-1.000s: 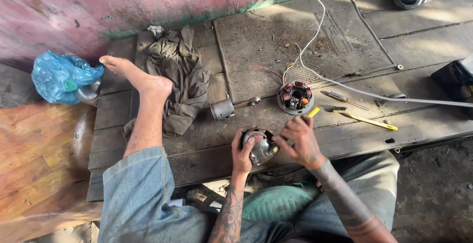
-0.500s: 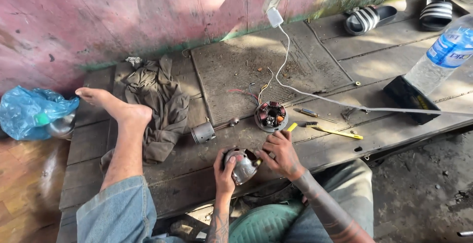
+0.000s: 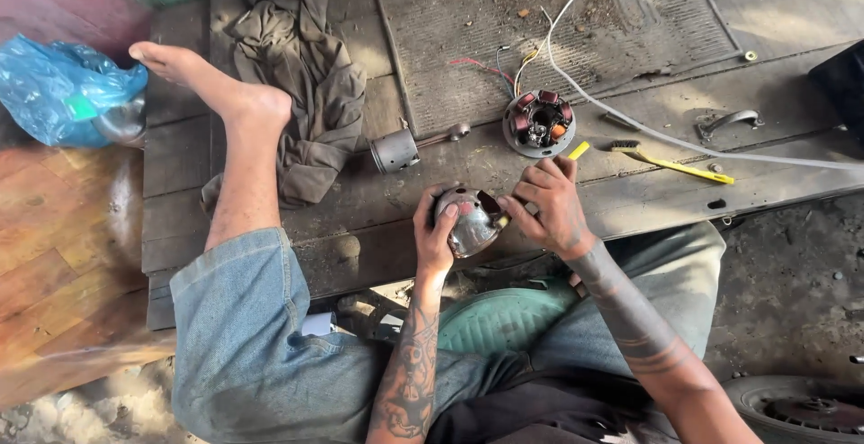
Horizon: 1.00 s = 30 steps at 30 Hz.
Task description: The person sits on the ground and scrubs a cylindrical metal part with a yellow-handled brush. They rotate the object to clean different areas while holding it in their left hand. Other disassembled mechanical parts and tools are visible on the wooden floor nearby.
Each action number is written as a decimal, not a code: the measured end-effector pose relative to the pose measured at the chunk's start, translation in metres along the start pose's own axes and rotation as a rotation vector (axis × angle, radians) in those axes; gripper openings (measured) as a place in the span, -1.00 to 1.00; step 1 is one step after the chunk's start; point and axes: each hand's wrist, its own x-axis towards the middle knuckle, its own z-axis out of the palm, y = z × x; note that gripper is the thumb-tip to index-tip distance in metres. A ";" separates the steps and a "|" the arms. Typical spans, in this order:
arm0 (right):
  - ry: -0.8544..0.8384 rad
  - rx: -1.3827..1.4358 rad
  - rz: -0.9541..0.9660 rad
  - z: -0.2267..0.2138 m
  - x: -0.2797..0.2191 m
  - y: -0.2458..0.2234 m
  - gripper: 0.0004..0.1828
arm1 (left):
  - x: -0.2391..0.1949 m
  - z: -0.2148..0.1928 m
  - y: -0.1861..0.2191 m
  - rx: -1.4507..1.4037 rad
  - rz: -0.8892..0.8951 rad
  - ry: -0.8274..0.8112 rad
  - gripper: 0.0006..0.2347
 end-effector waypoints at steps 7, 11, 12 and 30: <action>0.029 0.025 -0.021 0.004 -0.004 0.003 -0.57 | 0.000 0.000 0.004 0.006 -0.011 -0.023 -0.70; 0.016 0.012 -0.018 0.010 -0.012 0.008 -0.55 | -0.001 -0.001 -0.002 -0.006 -0.018 -0.022 -0.67; 0.033 0.008 -0.004 0.012 -0.013 0.014 -0.54 | -0.002 -0.002 -0.004 0.001 -0.010 -0.021 -0.66; -0.005 -0.036 -0.060 0.020 -0.019 0.009 -0.57 | -0.003 -0.003 -0.015 -0.057 -0.065 -0.014 -0.47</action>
